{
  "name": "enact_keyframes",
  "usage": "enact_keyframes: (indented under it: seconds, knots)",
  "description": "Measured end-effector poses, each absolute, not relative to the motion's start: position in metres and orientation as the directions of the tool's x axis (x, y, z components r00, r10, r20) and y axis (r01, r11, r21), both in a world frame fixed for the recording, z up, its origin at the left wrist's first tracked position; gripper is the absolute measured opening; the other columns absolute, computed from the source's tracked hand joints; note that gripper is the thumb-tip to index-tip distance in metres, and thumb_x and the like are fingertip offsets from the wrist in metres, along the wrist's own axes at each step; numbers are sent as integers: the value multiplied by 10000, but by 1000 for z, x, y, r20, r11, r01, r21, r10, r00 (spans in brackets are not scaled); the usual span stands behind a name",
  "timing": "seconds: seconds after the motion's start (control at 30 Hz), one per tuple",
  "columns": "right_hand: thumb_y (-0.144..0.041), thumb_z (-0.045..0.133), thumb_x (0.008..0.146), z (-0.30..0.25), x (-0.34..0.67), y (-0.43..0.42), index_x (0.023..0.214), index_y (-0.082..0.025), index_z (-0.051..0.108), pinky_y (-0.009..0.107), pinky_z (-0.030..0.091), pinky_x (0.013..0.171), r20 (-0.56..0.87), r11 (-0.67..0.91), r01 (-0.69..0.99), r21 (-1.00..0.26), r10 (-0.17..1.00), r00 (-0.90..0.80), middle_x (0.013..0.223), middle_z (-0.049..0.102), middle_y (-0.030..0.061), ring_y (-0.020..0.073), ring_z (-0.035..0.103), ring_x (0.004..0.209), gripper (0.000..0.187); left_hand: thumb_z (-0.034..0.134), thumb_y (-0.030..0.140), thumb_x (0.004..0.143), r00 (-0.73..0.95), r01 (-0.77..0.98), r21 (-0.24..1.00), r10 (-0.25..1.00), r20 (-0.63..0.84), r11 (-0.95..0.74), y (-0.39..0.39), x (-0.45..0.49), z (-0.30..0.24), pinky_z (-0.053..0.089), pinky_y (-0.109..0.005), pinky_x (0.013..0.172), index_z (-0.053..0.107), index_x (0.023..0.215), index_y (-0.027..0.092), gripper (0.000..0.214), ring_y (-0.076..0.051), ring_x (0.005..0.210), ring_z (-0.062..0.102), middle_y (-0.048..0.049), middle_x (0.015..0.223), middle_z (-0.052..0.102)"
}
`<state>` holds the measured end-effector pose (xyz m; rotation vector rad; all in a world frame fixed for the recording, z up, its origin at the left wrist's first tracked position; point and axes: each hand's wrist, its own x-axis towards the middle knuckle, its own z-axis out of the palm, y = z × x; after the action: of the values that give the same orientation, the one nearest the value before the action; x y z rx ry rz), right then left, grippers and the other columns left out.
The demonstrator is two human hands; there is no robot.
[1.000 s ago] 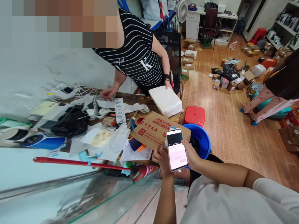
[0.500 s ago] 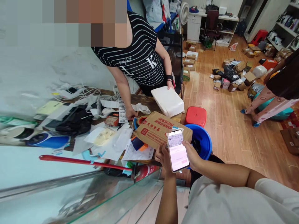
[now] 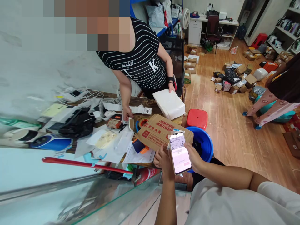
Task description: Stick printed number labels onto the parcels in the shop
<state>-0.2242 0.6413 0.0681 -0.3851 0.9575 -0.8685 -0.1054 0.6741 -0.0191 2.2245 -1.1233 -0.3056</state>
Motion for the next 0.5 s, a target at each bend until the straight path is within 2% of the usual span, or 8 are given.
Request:
enact_keyframes:
  seconds: [0.07, 0.13, 0.23, 0.33, 0.5]
  knots:
    - [-660, 792, 574, 69, -227, 641, 920, -212, 640, 340, 497, 805, -538, 605, 465, -646, -793, 285, 869, 745, 19, 237, 690, 848, 586, 353, 429, 967, 624, -541, 758, -778, 71, -365, 668, -95, -3, 351, -496, 1090, 540, 1325, 112, 514, -305, 1279, 500, -204, 1297, 604]
    - [-662, 794, 576, 69, -231, 640, 883, -215, 639, 330, 489, 779, -529, 607, 446, -658, -794, 300, 836, 741, 15, 233, 687, 819, 564, 380, 522, 935, 585, -336, 900, -811, -30, -276, 660, -86, 13, 437, -431, 1022, 637, 1220, 143, 539, -277, 1168, 596, -157, 1203, 679]
    - [-647, 797, 592, 69, -240, 639, 875, -215, 645, 326, 482, 777, -505, 600, 419, -681, -800, 325, 844, 739, 22, 229, 685, 818, 538, 527, 668, 785, 466, -17, 958, -849, -247, -288, 648, -82, 35, 514, -408, 866, 732, 1022, 137, 617, -291, 994, 668, -133, 1038, 742]
    - [-653, 784, 615, 67, -249, 638, 908, -211, 657, 319, 477, 765, -472, 573, 410, -710, -819, 327, 892, 740, 34, 215, 677, 812, 545, 642, 683, 655, 422, 16, 948, -857, -296, -319, 638, -88, 48, 507, -396, 847, 759, 850, 139, 589, -286, 907, 672, -91, 875, 761]
    - [-656, 806, 595, 61, -260, 637, 928, -205, 664, 303, 458, 757, -472, 573, 392, -720, -818, 329, 889, 737, 28, 198, 663, 799, 579, 703, 629, 625, 368, -14, 946, -881, -296, -324, 631, -99, 54, 501, -353, 743, 740, 683, 161, 474, -247, 735, 649, -30, 645, 709]
